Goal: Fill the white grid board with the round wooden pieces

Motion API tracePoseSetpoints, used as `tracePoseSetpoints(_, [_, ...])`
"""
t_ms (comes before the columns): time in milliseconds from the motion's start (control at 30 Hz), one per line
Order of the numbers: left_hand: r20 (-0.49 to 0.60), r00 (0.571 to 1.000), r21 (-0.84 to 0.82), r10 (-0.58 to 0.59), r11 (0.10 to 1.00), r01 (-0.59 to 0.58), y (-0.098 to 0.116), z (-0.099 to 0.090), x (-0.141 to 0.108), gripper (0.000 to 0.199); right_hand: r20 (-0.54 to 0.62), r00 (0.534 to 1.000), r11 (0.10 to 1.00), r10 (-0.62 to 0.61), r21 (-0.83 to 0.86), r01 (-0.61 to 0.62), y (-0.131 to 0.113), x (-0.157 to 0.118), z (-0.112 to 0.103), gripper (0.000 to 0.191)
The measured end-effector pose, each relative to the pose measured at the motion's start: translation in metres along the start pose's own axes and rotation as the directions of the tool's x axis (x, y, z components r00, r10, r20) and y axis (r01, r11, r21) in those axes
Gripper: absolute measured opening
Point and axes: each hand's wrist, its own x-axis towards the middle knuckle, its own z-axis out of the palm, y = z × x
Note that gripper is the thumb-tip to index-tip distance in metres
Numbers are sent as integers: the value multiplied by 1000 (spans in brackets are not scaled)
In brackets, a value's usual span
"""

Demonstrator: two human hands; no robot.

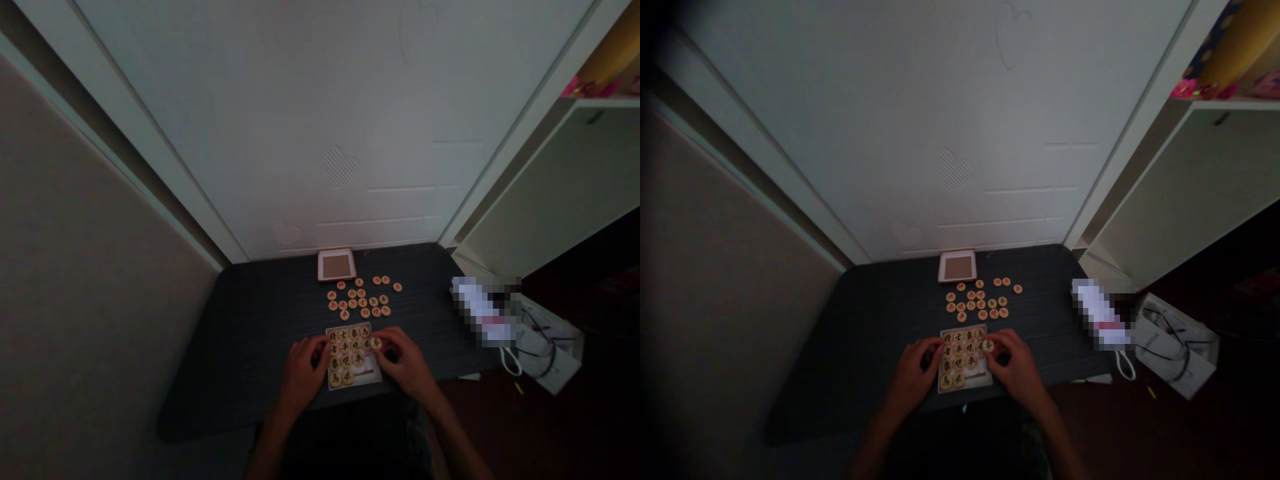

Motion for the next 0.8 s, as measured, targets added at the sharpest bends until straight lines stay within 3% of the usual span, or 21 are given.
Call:
tracePoseSetpoints(167, [-24,1000,-95,10,995,-12,7,-5,2,19,-8,999,999,-39,-16,39,-5,-3,5,26])
tracePoseSetpoints(300, [-39,999,-187,8,982,-15,29,-13,2,17,-11,997,996,-80,-29,80,-13,-6,7,29])
tracePoseSetpoints(533, [149,983,-437,-105,885,161,77,-18,5,20,-33,977,975,-211,-82,208,-36,-11,12,34])
tracePoseSetpoints(667, [260,958,-558,-118,791,250,85,-12,8,22,-21,964,958,-266,-116,262,-37,-12,16,36])
tracePoseSetpoints(800, [262,957,-603,-126,752,264,84,-9,10,20,-33,963,957,-269,-119,263,-34,-13,18,35])
